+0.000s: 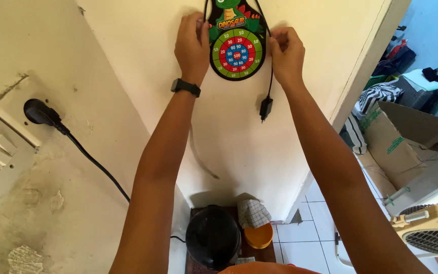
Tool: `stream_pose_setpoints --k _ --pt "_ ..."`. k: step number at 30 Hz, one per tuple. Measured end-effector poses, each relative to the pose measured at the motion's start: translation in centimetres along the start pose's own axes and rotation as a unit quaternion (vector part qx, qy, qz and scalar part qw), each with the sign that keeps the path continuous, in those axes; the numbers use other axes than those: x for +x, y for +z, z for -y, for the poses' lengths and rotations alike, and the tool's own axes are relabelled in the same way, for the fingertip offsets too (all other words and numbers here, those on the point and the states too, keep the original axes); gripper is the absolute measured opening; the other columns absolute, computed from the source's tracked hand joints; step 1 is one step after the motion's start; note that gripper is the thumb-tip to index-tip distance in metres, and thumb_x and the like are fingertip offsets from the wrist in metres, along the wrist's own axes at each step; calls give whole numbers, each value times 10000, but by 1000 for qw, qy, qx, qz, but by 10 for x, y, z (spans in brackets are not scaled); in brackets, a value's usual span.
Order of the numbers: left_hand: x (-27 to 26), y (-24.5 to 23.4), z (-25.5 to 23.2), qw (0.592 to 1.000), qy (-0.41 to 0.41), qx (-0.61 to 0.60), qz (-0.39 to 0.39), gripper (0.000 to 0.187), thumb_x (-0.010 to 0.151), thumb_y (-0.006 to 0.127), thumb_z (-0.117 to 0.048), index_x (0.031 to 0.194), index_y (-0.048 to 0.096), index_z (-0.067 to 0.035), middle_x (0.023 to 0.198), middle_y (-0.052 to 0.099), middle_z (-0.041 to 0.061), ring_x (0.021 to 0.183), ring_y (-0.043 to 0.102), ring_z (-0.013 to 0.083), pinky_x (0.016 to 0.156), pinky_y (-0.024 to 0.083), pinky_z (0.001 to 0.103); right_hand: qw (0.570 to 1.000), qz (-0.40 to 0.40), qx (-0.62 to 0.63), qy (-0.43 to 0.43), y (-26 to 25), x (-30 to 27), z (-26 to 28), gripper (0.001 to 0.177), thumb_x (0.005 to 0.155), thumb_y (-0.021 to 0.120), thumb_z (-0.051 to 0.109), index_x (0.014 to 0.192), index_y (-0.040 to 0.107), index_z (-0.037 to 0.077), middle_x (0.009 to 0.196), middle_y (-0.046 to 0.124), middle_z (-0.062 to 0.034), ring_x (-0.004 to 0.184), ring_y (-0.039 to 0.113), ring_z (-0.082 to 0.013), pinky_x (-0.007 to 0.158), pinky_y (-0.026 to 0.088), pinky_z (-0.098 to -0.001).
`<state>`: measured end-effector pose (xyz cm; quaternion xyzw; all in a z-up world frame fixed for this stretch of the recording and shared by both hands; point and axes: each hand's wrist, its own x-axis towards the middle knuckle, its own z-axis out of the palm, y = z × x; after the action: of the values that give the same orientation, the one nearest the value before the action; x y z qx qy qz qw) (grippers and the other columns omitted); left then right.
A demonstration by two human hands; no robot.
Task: The person gathers cables from a wall hook and a table, untangles them, and then hangs the cables back onto the wall hook around a toy target.
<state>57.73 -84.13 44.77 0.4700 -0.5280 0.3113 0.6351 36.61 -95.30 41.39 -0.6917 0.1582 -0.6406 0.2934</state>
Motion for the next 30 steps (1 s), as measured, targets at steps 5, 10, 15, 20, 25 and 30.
stream_pose_setpoints --k 5,10,15,20,25,30 --pt "-4 -1 -2 1000 5 -14 8 154 1034 664 -127 1181 623 -110 1037 632 0 903 707 136 765 581 285 1000 5 -2 -3 1 -5 4 101 1021 649 -14 1100 619 40 870 672 -16 756 650 -84 675 549 -249" --pt "-7 -2 1 999 20 -24 23 185 1017 688 -121 1186 614 -109 1090 599 8 894 696 133 759 584 276 1000 4 -19 -16 4 -9 4 161 982 674 -40 1106 612 41 874 671 -20 761 655 -91 680 531 -250" --pt "-8 -5 -2 999 -19 0 46 251 970 753 -148 1158 596 -91 1120 562 25 845 636 162 738 557 299 999 6 -50 -20 8 -14 12 266 933 715 -53 1145 602 60 914 657 -8 788 657 -90 697 557 -249" --pt "-12 -6 1 999 5 6 41 267 961 766 -163 1150 590 -98 1128 570 24 895 642 173 755 565 304 998 3 -51 -24 10 -15 4 316 909 753 -48 1162 600 65 917 639 -16 790 631 -98 706 554 -254" --pt "-15 -9 2 999 12 -24 46 291 965 768 -164 1174 581 -85 1124 568 38 925 647 185 775 570 314 998 3 -58 -35 13 -17 3 351 888 807 -17 1155 596 71 911 620 -9 798 618 -95 720 544 -248" --pt "-19 -15 0 998 6 3 63 301 965 778 -171 1176 582 -83 1099 563 44 905 616 191 773 550 318 998 0 -60 -36 18 -22 8 392 837 860 8 1129 606 72 935 563 0 806 552 -105 741 509 -255"
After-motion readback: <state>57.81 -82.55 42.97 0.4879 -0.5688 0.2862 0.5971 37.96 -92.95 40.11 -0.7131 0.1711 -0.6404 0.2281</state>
